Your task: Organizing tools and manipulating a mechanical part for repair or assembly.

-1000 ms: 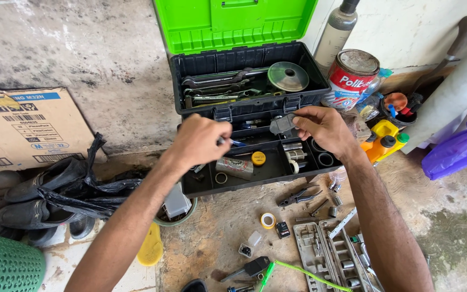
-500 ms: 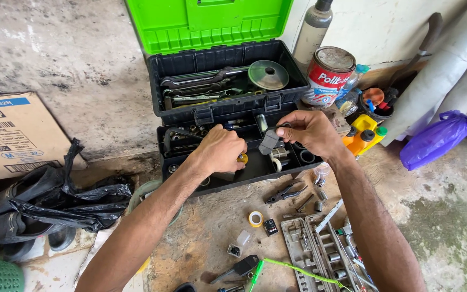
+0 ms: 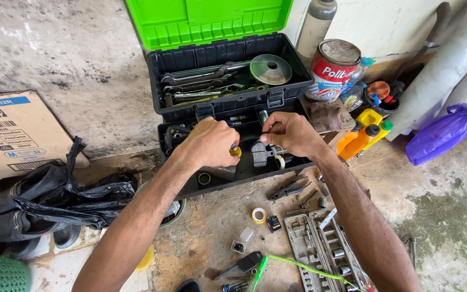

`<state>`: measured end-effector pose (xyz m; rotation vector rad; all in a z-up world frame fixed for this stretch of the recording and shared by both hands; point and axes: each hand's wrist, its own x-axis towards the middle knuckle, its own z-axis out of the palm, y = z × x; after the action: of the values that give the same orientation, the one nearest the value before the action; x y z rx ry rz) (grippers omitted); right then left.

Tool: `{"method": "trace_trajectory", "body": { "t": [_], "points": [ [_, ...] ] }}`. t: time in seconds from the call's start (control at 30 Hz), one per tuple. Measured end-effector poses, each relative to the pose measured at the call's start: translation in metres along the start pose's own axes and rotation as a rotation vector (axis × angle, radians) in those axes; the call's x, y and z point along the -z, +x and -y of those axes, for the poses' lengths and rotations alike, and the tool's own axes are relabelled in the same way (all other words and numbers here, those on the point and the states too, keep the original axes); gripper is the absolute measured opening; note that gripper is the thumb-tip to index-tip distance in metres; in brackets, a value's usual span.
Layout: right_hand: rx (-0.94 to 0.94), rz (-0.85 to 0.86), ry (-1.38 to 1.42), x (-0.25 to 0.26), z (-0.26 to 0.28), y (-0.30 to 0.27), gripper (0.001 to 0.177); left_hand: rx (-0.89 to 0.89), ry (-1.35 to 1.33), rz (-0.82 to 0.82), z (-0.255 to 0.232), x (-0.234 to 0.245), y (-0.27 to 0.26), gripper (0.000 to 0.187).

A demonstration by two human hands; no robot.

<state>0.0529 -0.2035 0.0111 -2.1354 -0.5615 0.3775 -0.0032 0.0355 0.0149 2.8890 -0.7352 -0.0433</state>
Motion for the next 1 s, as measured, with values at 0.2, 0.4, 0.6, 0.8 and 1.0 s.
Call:
{"method": "trace_trajectory", "body": {
  "t": [0.2, 0.4, 0.6, 0.8, 1.0],
  "points": [
    [-0.004, -0.032, -0.108, -0.011, 0.006, 0.002, 0.021, 0.008, 0.016, 0.037, 0.005, -0.006, -0.001, 0.036],
    [0.032, -0.078, -0.063, -0.016, -0.002, 0.006, 0.017, 0.017, 0.025, 0.058, 0.004, -0.007, -0.002, 0.035],
    [0.252, -0.184, -0.225, -0.017, -0.007, 0.009, 0.019, -0.014, 0.032, 0.024, 0.005, -0.009, -0.003, 0.035],
    [0.082, -0.17, -0.33, -0.015, 0.004, 0.007, 0.019, -0.03, 0.023, 0.043, 0.004, -0.014, -0.002, 0.032],
    [0.11, -0.104, -0.422, -0.017, 0.0, 0.005, 0.02, -0.021, 0.014, 0.047, 0.003, -0.016, 0.001, 0.033]
  ]
}}
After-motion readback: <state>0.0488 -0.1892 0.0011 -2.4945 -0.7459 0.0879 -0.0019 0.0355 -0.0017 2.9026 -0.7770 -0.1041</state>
